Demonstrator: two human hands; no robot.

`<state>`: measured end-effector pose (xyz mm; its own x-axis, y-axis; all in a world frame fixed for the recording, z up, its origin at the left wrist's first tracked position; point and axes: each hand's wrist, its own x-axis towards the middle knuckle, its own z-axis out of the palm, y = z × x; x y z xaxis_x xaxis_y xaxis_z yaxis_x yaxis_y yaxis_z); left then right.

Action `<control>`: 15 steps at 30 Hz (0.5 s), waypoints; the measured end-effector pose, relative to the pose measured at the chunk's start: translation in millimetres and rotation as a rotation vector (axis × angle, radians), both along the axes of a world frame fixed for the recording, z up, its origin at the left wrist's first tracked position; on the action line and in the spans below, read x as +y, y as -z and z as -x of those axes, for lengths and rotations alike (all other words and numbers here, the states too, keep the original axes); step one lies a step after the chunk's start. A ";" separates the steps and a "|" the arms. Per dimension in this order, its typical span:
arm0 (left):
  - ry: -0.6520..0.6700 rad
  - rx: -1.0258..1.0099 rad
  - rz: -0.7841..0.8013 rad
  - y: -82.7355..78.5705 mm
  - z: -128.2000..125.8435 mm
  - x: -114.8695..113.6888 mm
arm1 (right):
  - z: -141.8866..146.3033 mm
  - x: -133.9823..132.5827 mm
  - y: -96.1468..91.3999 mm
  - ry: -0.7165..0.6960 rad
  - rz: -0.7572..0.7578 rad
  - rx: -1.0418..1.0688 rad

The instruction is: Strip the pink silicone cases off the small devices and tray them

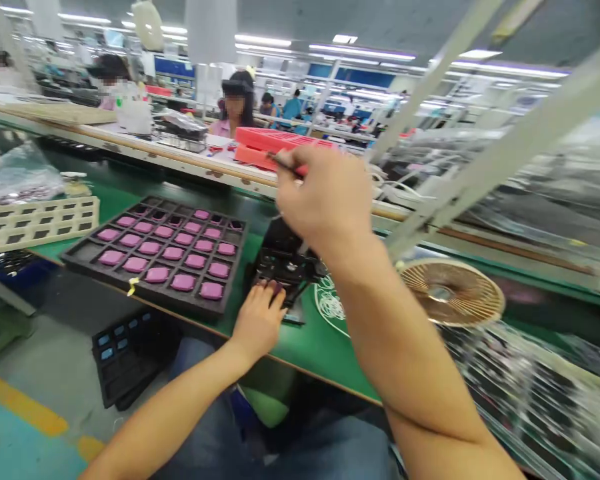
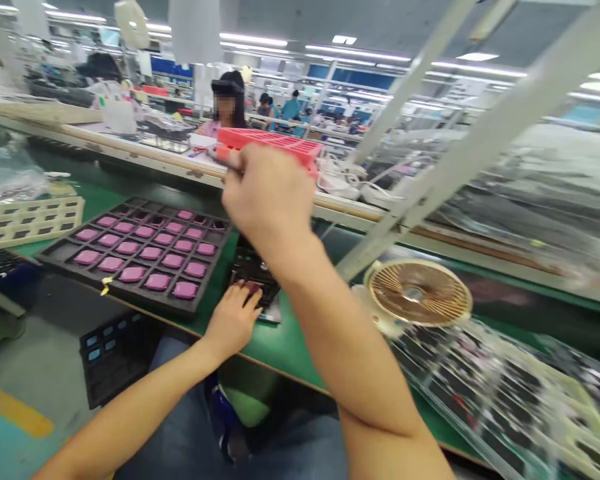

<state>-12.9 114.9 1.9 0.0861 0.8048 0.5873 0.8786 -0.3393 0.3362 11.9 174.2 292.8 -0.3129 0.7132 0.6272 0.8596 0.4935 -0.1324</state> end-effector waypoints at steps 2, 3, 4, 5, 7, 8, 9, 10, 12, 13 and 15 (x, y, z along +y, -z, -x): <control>0.040 -0.061 0.004 2.7 1.7 1.2 | -40.7 15.9 -23.1 0.127 -0.073 0.085; 0.056 -0.087 0.002 3.4 2.0 1.8 | -55.8 29.0 -29.1 0.146 -0.046 0.105; 0.067 -0.113 -0.004 3.6 2.0 1.4 | -67.1 44.1 -31.9 0.130 0.012 0.109; 0.074 -0.139 -0.011 3.5 1.8 -0.7 | -74.5 59.5 -32.2 0.088 0.095 0.099; 0.079 -0.191 -0.034 2.9 2.5 -13.3 | -79.5 84.7 -28.1 -0.020 0.279 0.080; 0.078 -0.208 -0.046 2.2 4.6 -24.6 | -78.7 91.6 -24.7 -0.065 0.352 0.081; 0.088 -0.223 -0.063 0.9 8.5 -39.1 | -76.8 93.6 -20.7 -0.098 0.388 0.095; 0.114 -0.240 -0.079 -1.3 14.4 -56.1 | -75.1 90.6 -15.7 -0.130 0.364 0.127; 0.195 -0.275 -0.109 -10.2 32.7 -91.4 | -75.3 72.3 -0.3 -0.225 0.145 0.220; 0.225 -0.287 -0.123 -17.7 45.0 -105.7 | -78.5 59.4 11.0 -0.286 -0.022 0.276; 0.160 -0.270 -0.134 -39.1 76.1 -118.7 | -90.5 33.6 41.6 -0.413 -0.333 0.378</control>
<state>-88.9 -3.8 41.0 0.0318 0.7075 0.7060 0.6957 -0.5229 0.4926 102.4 207.8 251.2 -0.2337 0.3303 0.9145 0.5147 0.8400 -0.1719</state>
